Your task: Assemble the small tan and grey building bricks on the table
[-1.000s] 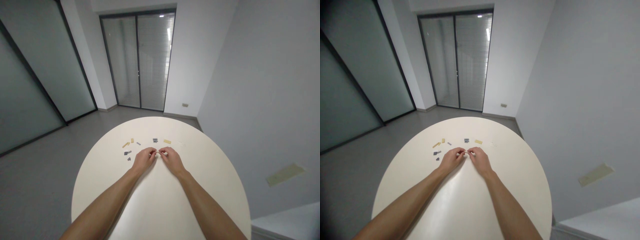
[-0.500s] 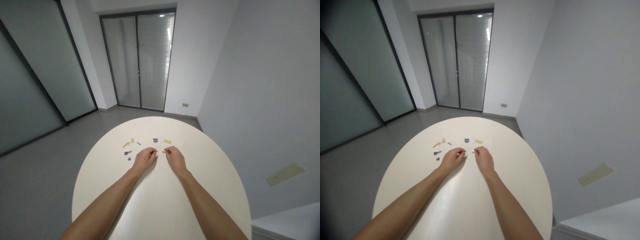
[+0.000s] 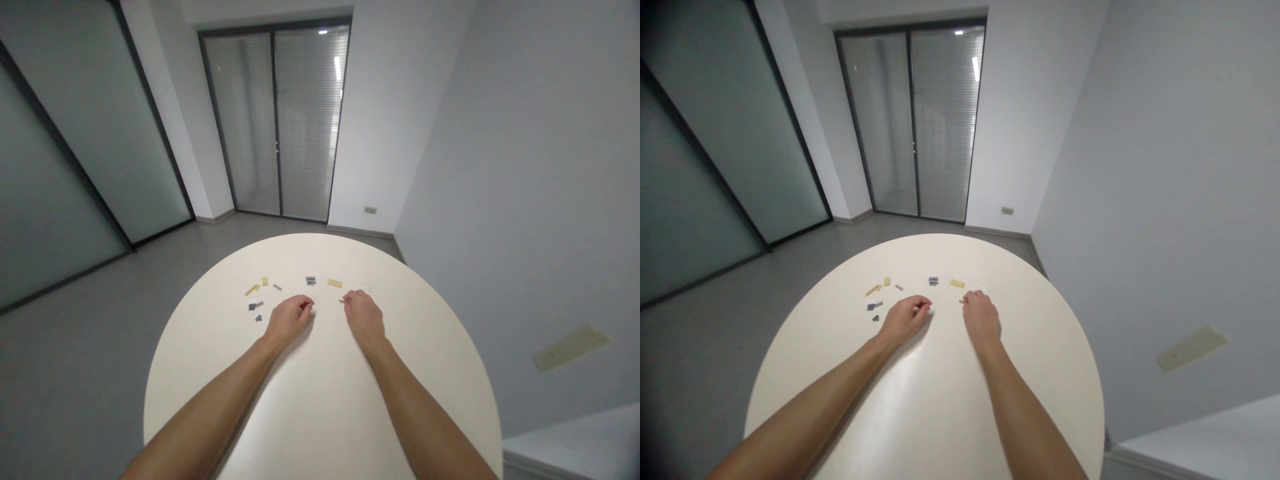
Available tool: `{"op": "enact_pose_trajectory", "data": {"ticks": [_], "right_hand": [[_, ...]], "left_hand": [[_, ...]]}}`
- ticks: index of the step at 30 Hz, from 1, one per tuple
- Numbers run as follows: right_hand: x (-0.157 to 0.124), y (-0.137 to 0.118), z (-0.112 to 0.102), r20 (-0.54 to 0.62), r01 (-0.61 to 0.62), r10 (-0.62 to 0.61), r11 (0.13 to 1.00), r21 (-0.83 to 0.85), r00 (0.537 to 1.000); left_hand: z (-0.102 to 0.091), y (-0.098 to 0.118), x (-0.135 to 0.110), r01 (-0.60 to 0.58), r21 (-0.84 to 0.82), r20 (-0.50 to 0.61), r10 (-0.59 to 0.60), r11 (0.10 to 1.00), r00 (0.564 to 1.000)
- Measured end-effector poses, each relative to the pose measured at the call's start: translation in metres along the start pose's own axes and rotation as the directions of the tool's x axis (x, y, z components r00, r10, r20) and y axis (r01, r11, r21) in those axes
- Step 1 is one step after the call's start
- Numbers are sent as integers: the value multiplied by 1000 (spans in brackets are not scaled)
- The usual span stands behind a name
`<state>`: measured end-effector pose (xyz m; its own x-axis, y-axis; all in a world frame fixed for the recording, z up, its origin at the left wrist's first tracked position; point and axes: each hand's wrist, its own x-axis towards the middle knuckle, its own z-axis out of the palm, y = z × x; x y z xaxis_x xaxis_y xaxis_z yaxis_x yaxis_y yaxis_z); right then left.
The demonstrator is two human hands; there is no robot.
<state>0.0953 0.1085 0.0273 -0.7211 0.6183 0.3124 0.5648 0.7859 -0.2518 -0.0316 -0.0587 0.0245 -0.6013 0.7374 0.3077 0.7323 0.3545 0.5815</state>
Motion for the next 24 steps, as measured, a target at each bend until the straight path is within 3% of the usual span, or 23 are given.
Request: {"op": "enact_pose_trajectory", "data": {"ticks": [4,11,24], "right_hand": [[4,6,-9,47,-74,79,992,-101,996],[5,15,-9,57,-107,116,984,-145,992],[13,36,-2,-42,-102,104,994,44,994]], "left_hand": [[-1,0,0,-2,4,0,2,1000,1000],[-3,2,0,7,6,14,-7,1000,1000],[-3,3,-1,39,-2,22,-39,999,999]]}}
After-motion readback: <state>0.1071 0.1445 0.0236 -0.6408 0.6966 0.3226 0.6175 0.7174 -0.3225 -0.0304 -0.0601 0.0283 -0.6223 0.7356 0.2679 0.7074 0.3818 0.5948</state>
